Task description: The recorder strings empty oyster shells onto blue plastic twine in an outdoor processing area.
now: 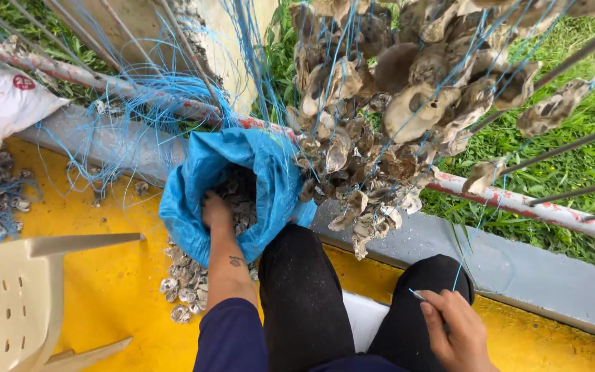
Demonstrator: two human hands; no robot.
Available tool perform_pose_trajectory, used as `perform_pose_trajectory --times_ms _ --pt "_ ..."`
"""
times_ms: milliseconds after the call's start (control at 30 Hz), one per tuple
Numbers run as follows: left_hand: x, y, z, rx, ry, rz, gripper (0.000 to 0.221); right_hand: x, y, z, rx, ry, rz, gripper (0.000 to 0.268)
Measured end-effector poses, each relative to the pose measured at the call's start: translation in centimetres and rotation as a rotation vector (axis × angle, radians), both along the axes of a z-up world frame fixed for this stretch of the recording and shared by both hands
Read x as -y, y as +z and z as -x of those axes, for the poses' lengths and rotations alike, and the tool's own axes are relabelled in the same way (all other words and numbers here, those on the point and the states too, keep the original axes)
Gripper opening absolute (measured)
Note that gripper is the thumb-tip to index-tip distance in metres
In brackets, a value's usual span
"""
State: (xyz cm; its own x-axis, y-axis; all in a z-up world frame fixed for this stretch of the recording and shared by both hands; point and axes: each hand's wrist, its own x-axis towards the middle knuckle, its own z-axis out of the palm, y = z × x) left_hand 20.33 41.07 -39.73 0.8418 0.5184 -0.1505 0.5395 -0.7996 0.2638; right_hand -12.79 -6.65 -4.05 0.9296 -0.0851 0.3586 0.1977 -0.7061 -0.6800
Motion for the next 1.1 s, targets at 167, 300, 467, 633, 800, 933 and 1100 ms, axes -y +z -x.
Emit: perform_pose_trajectory --times_ms 167,300,467,633,800,933,1100 --pt "0.1 3.6 1.6 0.017 -0.080 -0.013 0.047 -0.5 0.8 0.2 -0.034 -0.017 0.011 0.015" --pt "1.6 10.1 2.8 0.013 -0.070 0.115 0.053 -0.3 1.5 0.4 -0.026 -0.002 0.018 0.015" --pt "3.4 15.1 5.5 0.382 -0.125 0.405 0.037 -0.3 1.6 1.8 -0.016 -0.037 -0.042 0.018" --pt "7.4 20.8 7.9 0.619 -0.197 1.138 0.028 -0.1 2.1 2.9 0.056 -0.060 -0.011 0.016" --pt "12.7 27.1 12.1 0.504 -0.125 1.543 0.027 0.6 2.7 3.5 0.115 -0.061 -0.001 0.017" --pt "17.4 28.4 14.8 0.369 -0.195 1.954 0.026 1.5 2.4 3.9 0.059 -0.125 -0.016 0.015" --pt "25.4 31.7 19.2 0.180 -0.163 2.207 0.028 1.4 2.6 2.8 0.041 -0.172 -0.114 0.013"
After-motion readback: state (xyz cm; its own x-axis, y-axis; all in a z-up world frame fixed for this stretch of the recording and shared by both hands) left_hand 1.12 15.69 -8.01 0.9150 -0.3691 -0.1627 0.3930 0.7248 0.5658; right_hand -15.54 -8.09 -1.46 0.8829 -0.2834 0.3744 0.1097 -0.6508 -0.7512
